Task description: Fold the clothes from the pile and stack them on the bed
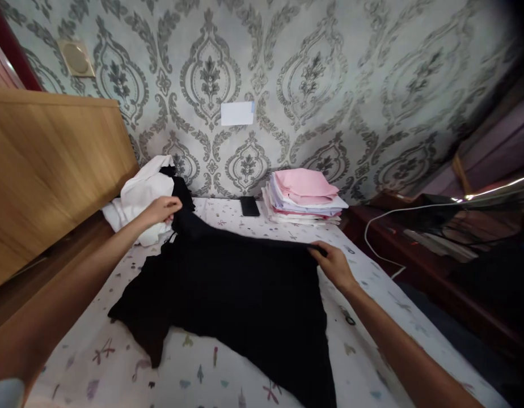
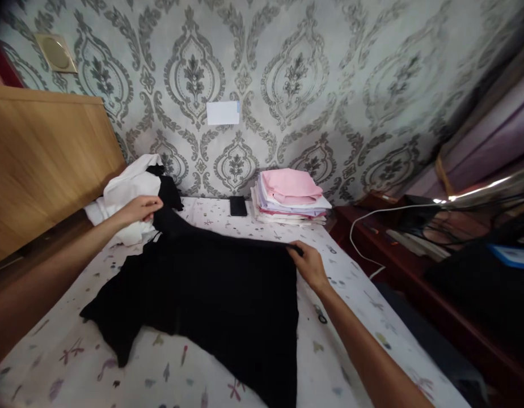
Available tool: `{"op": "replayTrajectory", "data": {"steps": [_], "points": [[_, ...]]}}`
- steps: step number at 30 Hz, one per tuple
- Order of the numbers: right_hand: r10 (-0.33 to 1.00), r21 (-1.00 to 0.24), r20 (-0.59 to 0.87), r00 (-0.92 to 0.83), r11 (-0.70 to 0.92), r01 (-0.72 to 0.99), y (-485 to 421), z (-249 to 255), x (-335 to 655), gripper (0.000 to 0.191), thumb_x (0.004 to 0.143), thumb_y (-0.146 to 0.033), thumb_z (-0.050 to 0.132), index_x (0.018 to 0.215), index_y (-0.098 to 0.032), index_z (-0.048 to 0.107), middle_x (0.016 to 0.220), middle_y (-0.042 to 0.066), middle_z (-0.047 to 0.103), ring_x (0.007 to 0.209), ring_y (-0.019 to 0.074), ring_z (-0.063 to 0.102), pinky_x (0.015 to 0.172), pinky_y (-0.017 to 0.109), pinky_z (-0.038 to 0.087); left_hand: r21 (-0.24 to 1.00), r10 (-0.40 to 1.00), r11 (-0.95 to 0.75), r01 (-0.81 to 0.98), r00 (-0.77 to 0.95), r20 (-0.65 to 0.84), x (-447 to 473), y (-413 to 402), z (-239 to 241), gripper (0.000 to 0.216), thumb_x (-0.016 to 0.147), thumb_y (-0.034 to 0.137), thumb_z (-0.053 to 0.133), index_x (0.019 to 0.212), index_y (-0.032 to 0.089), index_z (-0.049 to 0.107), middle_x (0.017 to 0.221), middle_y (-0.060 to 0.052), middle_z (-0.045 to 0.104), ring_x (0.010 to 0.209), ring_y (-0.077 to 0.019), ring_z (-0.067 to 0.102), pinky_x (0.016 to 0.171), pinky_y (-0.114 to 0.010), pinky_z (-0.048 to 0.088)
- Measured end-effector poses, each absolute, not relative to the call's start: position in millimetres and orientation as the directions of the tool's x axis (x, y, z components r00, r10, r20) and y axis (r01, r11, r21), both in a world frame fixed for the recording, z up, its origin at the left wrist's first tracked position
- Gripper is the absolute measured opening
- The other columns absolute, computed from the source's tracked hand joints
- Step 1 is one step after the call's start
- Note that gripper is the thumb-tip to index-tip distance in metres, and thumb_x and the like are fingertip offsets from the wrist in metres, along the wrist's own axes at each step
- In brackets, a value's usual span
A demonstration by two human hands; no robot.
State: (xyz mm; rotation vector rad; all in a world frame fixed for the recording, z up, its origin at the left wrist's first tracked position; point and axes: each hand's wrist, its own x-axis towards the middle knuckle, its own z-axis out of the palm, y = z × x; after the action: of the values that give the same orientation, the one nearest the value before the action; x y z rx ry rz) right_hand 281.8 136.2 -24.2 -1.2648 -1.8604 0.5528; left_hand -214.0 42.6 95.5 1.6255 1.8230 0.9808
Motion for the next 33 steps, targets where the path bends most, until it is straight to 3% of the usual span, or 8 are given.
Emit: {"op": "replayTrajectory", "data": {"steps": [4,9,14,18,21,24,28,33], "points": [[0.956,-0.781,0.292,-0.014,0.247,0.573,179,-19,273,0.034,0.076,-0.048,0.060,0.082,-0.016,0.070,0.070,0.006,0.070,0.064,0.0213,0.063,0.059,0.031,0.048,0.930,0.916,0.176,0.322,-0.401,-0.034,-199,109,107,0.018,0.081,0.032,0.067,0.081,0.020,0.054,0.042,0.008,0.041,0.035,-0.0103,0.049,0.037,-0.014,0.026],[0.958,-0.717,0.278,0.071,0.158,0.679,217,-34,269,0.022,0.073,-0.040,0.062,0.069,-0.019,0.065,0.063,0.005,0.066,0.064,0.0220,0.060,0.058,0.030,0.041,0.946,0.898,0.214,0.242,-0.431,-0.093,-183,180,75,0.022,0.083,0.034,0.067,0.089,0.019,0.050,0.053,0.000,0.057,0.051,-0.0189,0.066,0.052,-0.025,0.051],[0.958,-0.554,0.280,0.054,0.115,0.825,225,-50,272,0.023,0.081,-0.039,0.057,0.070,-0.020,0.064,0.065,0.004,0.065,0.064,0.0202,0.056,0.059,0.029,0.034,0.951,0.900,0.198,0.239,-0.429,-0.080,-180,213,22,0.011,0.086,0.026,0.058,0.093,0.019,0.054,0.060,0.000,0.059,0.062,-0.0187,0.066,0.066,-0.032,0.055],[0.956,-0.463,0.285,0.066,0.077,0.883,227,-55,271,0.025,0.086,-0.040,0.054,0.081,-0.020,0.069,0.073,0.007,0.068,0.068,0.0211,0.057,0.059,0.030,0.033,0.954,0.928,0.133,0.268,-0.373,-0.025,-182,215,-5,0.029,0.088,0.023,0.054,0.117,0.020,0.056,0.081,-0.003,0.068,0.085,-0.0193,0.068,0.081,-0.033,0.054],[0.956,-0.458,0.286,0.066,0.076,0.886,231,-57,271,0.026,0.085,-0.041,0.055,0.081,-0.019,0.069,0.072,0.007,0.067,0.067,0.0210,0.057,0.059,0.030,0.035,0.952,0.946,0.070,0.298,-0.323,0.031,-189,206,-6,0.049,0.091,0.027,0.051,0.139,0.021,0.045,0.114,-0.008,0.070,0.113,-0.0214,0.063,0.098,-0.037,0.049],[0.958,-0.508,0.268,0.101,0.051,0.860,233,-57,275,0.026,0.084,-0.040,0.056,0.085,-0.018,0.069,0.073,0.007,0.067,0.068,0.0215,0.059,0.063,0.031,0.040,0.879,0.963,-0.021,0.476,-0.228,0.146,-198,181,2,0.056,0.093,0.030,0.047,0.147,0.016,0.038,0.141,-0.015,0.058,0.134,-0.0247,0.051,0.113,-0.041,0.037],[0.937,-0.603,0.317,0.146,0.080,0.794,221,-55,279,0.040,0.082,-0.038,0.055,0.112,-0.014,0.065,0.091,0.012,0.069,0.076,0.0240,0.063,0.074,0.037,0.050,0.652,0.963,-0.144,0.744,-0.046,0.265,-189,106,2,0.054,0.095,0.038,0.044,0.144,0.015,0.047,0.147,-0.015,0.054,0.140,-0.0284,0.047,0.119,-0.045,0.030],[0.804,-0.347,0.554,-0.216,0.459,0.818,157,-54,255,0.041,0.089,-0.043,0.049,0.118,-0.018,0.065,0.123,0.018,0.063,0.114,0.0332,0.060,0.098,0.050,0.047,0.505,0.977,-0.209,0.837,0.153,0.151,-153,-5,-18,0.050,0.093,0.044,0.055,0.141,0.033,0.055,0.155,-0.005,0.045,0.149,-0.0306,0.032,0.125,-0.050,0.018]]}}
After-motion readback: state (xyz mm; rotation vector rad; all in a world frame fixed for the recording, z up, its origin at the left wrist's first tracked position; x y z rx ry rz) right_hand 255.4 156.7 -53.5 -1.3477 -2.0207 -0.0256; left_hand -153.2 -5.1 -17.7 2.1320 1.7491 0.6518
